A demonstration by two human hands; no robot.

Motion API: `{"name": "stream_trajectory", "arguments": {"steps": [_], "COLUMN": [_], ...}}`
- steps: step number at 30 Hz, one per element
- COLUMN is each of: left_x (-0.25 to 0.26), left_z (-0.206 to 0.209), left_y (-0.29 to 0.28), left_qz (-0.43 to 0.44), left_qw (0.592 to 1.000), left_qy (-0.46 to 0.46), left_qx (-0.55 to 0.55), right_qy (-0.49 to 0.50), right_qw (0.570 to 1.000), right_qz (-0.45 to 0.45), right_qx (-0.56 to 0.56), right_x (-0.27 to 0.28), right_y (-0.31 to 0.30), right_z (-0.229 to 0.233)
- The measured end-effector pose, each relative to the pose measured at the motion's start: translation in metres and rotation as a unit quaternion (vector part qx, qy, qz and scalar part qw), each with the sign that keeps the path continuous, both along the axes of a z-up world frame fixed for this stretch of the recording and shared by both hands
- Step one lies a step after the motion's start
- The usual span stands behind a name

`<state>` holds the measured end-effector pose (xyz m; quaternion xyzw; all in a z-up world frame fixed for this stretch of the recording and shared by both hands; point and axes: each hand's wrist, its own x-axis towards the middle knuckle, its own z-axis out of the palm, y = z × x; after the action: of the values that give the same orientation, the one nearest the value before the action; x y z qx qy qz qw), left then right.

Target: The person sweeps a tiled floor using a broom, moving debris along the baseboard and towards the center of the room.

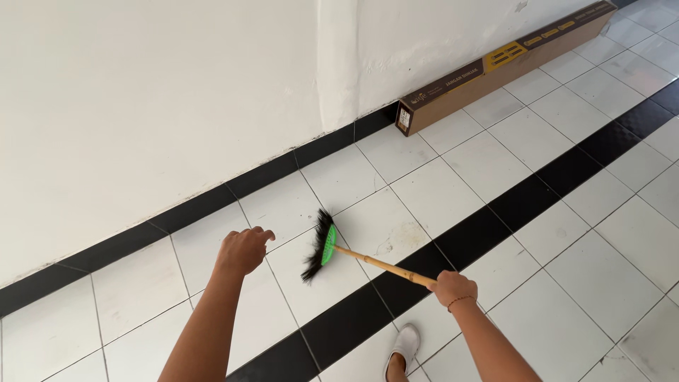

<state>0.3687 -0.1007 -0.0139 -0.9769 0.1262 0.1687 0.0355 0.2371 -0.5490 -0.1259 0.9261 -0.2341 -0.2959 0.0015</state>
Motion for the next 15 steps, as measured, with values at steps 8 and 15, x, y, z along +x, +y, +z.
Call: {"name": "stream_trajectory", "arguments": {"steps": [8, 15], "left_x": [0.088, 0.154], "left_z": [0.008, 0.007], "left_y": [-0.075, -0.118], "left_qz": [-0.009, -0.022], "left_qw": [1.0, 1.0], "left_qy": [-0.014, -0.004], "left_qx": [0.001, -0.011], "right_qy": [0.11, 0.033], "right_qw": [0.986, 0.977], "right_qz": [-0.035, 0.069], "right_qx": [-0.121, -0.198], "right_x": [0.047, 0.128], "right_y": [-0.203, -0.276], "right_z": [0.021, 0.028]}}
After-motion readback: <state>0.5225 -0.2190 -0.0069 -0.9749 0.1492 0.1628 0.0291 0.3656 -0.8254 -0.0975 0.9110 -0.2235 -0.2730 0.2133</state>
